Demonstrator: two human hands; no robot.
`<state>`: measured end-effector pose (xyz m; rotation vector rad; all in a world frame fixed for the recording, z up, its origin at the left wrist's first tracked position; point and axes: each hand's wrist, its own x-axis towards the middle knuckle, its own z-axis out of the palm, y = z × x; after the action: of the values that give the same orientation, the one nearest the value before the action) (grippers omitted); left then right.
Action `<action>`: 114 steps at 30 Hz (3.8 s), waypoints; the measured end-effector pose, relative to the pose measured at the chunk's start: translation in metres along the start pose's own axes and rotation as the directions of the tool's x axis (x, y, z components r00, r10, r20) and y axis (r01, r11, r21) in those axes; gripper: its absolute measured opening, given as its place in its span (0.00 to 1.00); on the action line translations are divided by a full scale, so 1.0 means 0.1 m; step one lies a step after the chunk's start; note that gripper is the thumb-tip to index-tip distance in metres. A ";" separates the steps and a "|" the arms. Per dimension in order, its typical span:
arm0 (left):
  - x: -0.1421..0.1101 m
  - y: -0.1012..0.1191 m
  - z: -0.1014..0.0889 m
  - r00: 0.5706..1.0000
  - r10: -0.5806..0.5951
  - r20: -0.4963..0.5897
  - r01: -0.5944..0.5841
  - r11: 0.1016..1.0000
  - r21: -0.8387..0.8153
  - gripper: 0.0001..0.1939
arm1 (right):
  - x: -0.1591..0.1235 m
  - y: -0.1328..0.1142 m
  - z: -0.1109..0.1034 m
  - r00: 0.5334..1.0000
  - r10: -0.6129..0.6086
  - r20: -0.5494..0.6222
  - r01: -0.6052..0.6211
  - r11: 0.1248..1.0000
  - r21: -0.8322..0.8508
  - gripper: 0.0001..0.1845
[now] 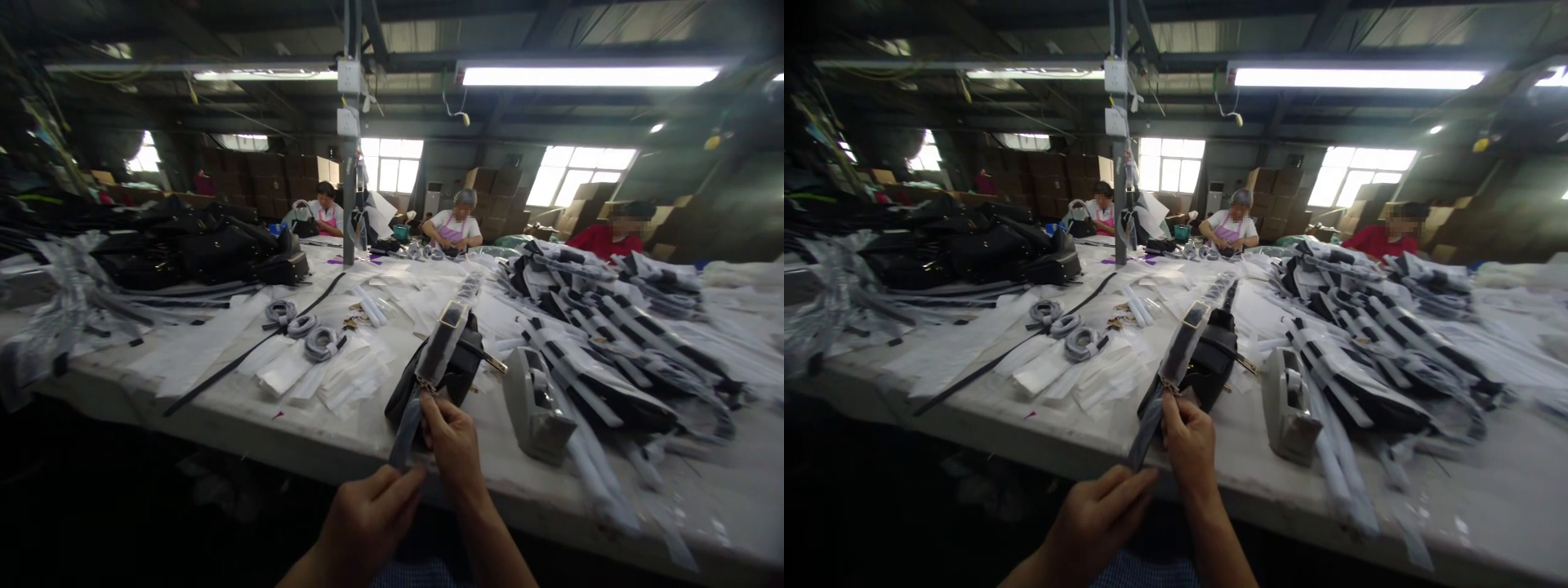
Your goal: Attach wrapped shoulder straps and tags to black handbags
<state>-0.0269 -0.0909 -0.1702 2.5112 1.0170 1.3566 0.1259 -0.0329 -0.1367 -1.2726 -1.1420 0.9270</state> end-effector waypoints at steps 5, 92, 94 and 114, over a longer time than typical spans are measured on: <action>0.23 -0.08 -0.33 0.766 -0.635 -0.095 0.585 0.751 -0.305 0.15 | -0.01 -0.01 0.00 1.000 -0.013 0.002 0.013 1.000 -0.019 0.27; 0.74 -0.17 0.10 0.522 -0.756 0.396 0.690 0.100 -0.717 0.23 | -0.13 0.43 -1.80 0.825 0.219 -0.520 -0.243 0.970 0.023 0.24; 0.71 -0.20 0.11 0.527 -0.742 0.413 0.700 0.103 -0.707 0.23 | -0.25 0.28 -1.59 0.903 0.127 -0.411 -0.179 0.980 -0.091 0.21; 0.69 -0.25 0.06 0.644 -0.641 0.418 0.679 0.228 -0.697 0.17 | 0.07 -0.25 -0.17 0.979 0.161 0.125 -0.130 0.967 -0.221 0.25</action>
<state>-0.0092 -0.0284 -0.1350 1.1299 0.9349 1.0643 0.1416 -0.0329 -0.1105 -1.4988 -1.2988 1.0394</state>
